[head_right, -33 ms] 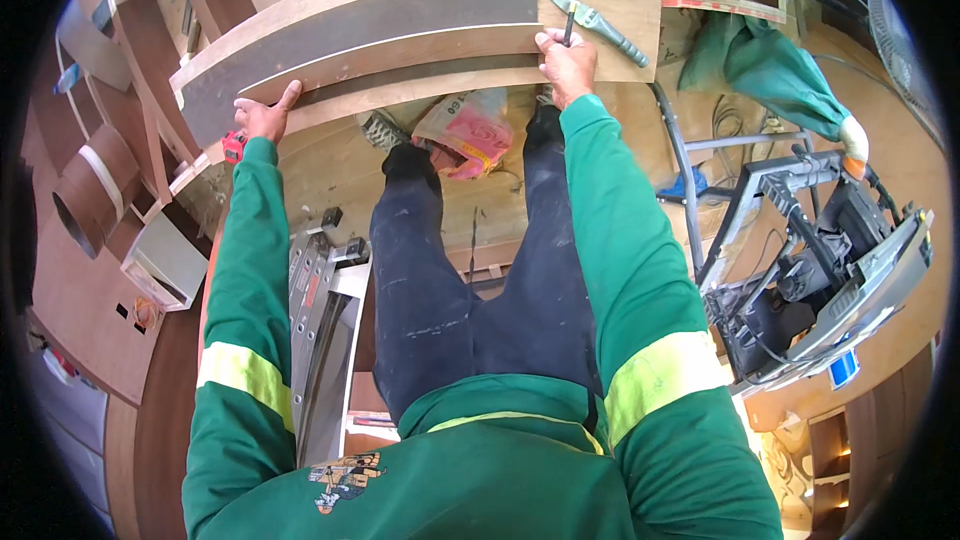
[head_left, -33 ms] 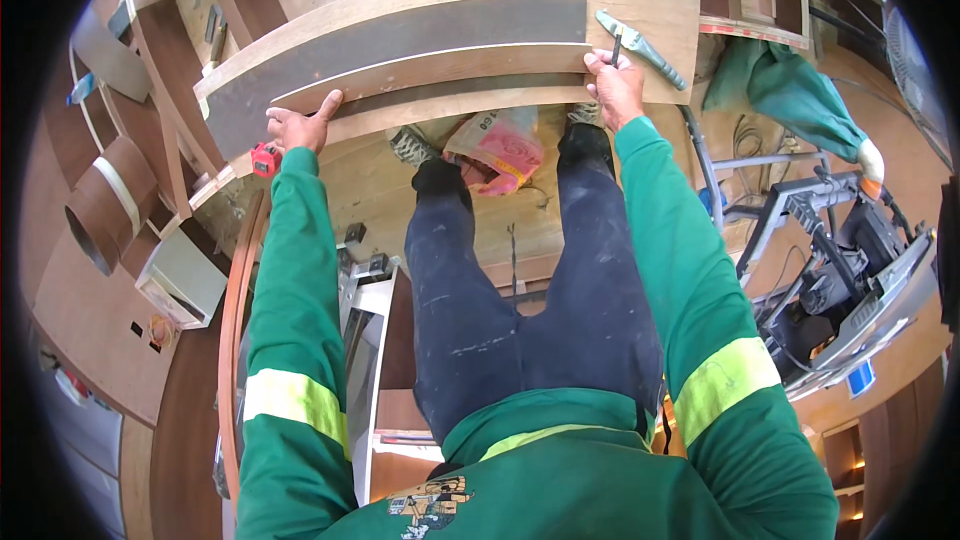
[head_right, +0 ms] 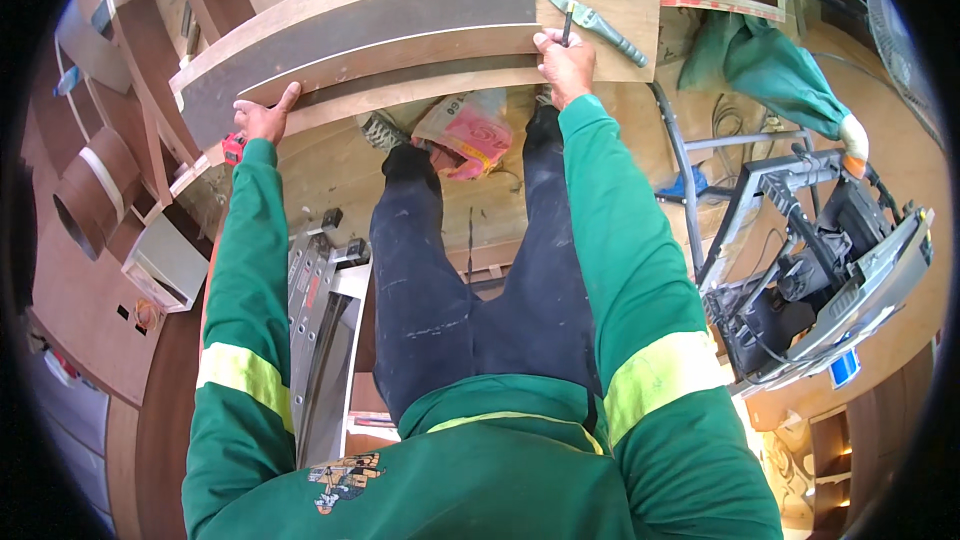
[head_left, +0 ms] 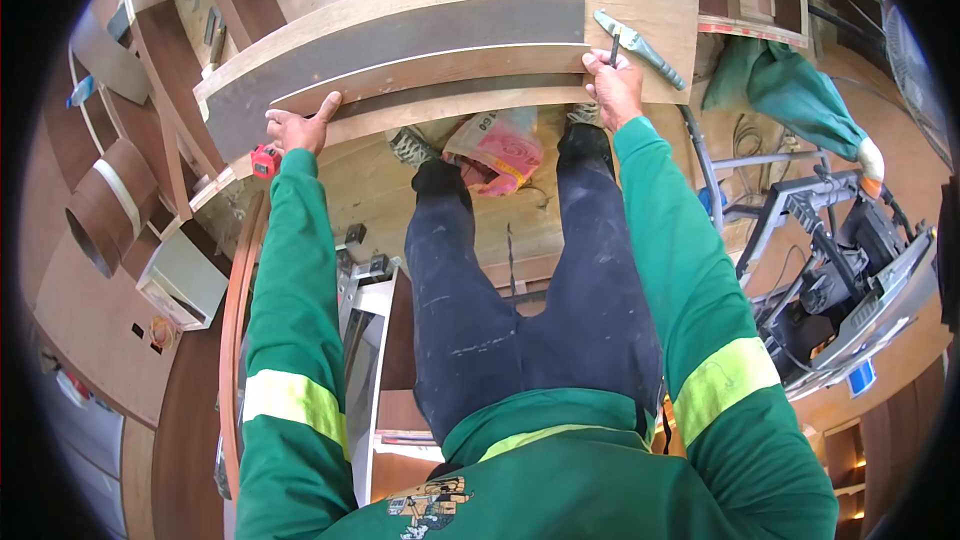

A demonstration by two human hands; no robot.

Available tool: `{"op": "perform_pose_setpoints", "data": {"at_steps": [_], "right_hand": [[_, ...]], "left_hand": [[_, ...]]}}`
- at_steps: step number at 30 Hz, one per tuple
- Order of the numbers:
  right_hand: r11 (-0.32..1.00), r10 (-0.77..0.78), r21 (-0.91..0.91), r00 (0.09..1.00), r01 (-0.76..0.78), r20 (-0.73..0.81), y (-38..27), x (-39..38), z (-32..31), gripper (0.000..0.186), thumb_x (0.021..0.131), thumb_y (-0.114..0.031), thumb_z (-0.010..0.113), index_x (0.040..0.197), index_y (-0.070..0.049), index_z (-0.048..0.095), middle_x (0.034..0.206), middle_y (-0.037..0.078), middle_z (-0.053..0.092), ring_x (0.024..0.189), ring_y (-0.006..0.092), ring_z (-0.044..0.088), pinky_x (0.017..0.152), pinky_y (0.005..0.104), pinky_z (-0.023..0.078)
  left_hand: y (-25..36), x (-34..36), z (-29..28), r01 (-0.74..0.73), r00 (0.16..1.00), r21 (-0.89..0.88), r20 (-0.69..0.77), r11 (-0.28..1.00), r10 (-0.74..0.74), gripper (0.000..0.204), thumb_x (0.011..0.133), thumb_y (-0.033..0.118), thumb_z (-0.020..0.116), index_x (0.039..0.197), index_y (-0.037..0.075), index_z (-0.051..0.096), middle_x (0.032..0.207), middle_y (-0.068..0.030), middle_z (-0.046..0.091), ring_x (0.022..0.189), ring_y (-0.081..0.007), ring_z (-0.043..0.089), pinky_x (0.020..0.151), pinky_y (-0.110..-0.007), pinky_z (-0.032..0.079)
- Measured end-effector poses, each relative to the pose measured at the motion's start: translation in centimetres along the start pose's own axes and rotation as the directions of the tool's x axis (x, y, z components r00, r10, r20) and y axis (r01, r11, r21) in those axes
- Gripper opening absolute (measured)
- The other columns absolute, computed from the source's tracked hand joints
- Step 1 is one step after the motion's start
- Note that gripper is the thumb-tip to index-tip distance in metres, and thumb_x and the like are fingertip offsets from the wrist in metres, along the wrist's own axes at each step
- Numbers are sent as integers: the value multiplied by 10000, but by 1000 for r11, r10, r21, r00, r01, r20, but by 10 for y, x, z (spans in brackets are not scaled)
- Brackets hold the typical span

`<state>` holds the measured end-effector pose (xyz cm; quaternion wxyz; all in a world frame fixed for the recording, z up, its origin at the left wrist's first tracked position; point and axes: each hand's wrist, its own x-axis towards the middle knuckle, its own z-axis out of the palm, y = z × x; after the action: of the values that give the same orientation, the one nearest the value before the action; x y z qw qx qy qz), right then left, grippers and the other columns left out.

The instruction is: The person sits on the floor and uses a utility knife to score and cut a curved piece of wood. They repeatedly position the wood, score the surface with the knife, and lift the piece to inspect the cut.

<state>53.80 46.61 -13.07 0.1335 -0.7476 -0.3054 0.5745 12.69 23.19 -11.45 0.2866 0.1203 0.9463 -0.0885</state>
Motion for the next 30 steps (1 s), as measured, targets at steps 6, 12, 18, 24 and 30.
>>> {"op": "perform_pose_setpoints", "data": {"at_steps": [6, 12, 18, 24, 30], "right_hand": [[1000, -15, 5, 1000, 15, -8, -2, -4, 2, 232, 882, -132, 779, 1077, -29, 708, 884, 35, 681, 678, 113, 596, 548, 270, 494], [998, -16, 56, 1000, 16, -6, -1, -4, 3, 202, 879, -124, 783, 1044, -31, 712, 830, 24, 666, 627, 100, 572, 520, 265, 475], [996, -22, 89, 1000, 22, -1, 2, -3, 1, 179, 876, -111, 781, 1019, -29, 712, 799, 17, 654, 616, 98, 564, 511, 267, 461], [999, -19, 31, 998, 18, 55, 5, -2, 0, 230, 890, -184, 781, 1078, -74, 708, 967, 8, 691, 833, 114, 618, 672, 291, 508], [999, -33, 17, 998, 32, 60, 4, -2, -3, 216, 903, -184, 768, 1080, -74, 709, 963, 5, 691, 824, 109, 614, 675, 289, 508]], "left_hand": [[-2, 4, 1, 19, 1000, 28, 7, 999, -20, 1573, 607, 905, 700, 1563, -139, 15, 1606, -343, 180, 1506, -470, 216, 1250, -507, 175], [-7, 8, 3, 9, 1000, 28, 8, 1000, -9, 1572, 616, 912, 685, 1558, -149, 10, 1605, -358, 167, 1506, -506, 182, 1249, -546, 142], [-8, 10, 6, -6, 1000, 31, 5, 999, 6, 1570, 621, 918, 673, 1557, -152, 7, 1604, -366, 161, 1507, -515, 171, 1249, -548, 142], [-17, 20, 11, -14, 1000, 57, -23, 998, 16, 1563, 620, 915, 678, 1563, -140, 15, 1602, -360, 173, 1486, -526, 219, 1241, -542, 188], [-11, 14, 7, -9, 1000, 62, -2, 998, 10, 1561, 619, 912, 682, 1563, -138, 17, 1597, -358, 187, 1475, -523, 250, 1227, -532, 242]]}}
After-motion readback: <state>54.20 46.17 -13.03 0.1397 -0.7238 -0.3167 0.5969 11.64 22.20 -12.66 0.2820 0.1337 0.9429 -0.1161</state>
